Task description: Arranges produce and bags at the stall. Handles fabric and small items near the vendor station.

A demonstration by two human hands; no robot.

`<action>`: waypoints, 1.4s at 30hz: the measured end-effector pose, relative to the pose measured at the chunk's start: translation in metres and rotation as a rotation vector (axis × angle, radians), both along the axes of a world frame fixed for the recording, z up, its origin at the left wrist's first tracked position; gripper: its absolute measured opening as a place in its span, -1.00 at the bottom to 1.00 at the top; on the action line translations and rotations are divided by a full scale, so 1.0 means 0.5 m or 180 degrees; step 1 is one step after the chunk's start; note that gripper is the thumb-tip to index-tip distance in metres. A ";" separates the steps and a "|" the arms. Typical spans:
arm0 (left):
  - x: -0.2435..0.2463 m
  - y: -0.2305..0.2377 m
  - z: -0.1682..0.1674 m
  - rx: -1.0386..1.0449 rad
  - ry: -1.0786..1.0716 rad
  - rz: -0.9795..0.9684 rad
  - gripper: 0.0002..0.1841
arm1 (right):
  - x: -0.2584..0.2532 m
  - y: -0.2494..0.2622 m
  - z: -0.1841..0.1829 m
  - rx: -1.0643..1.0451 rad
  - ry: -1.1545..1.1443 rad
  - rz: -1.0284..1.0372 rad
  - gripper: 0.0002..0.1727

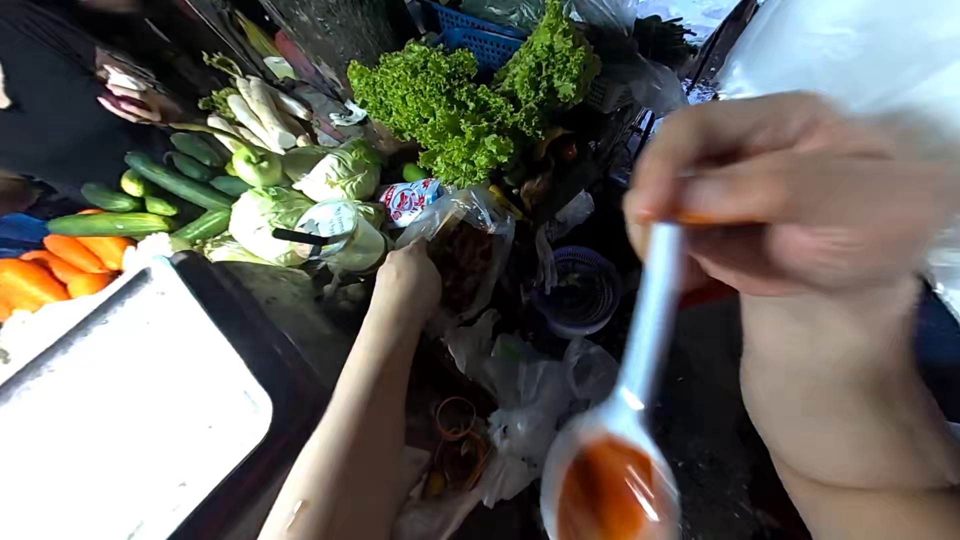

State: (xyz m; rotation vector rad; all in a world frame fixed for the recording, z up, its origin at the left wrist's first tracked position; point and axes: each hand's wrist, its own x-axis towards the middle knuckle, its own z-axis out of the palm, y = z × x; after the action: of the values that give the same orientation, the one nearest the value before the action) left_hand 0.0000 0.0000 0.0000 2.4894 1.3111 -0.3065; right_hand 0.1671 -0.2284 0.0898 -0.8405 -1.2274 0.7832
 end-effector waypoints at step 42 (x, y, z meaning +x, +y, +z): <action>0.006 -0.003 -0.011 -0.0564 0.0152 -0.0136 -0.62 | -0.158 0.198 -0.434 -0.1678 -0.2041 -0.1256 0.04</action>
State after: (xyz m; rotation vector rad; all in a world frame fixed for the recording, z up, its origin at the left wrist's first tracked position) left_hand 0.0028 -0.0016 -0.0054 2.3769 1.1941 -0.4736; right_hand 0.0883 -0.1292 -0.1272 -1.8068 -1.3523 0.5239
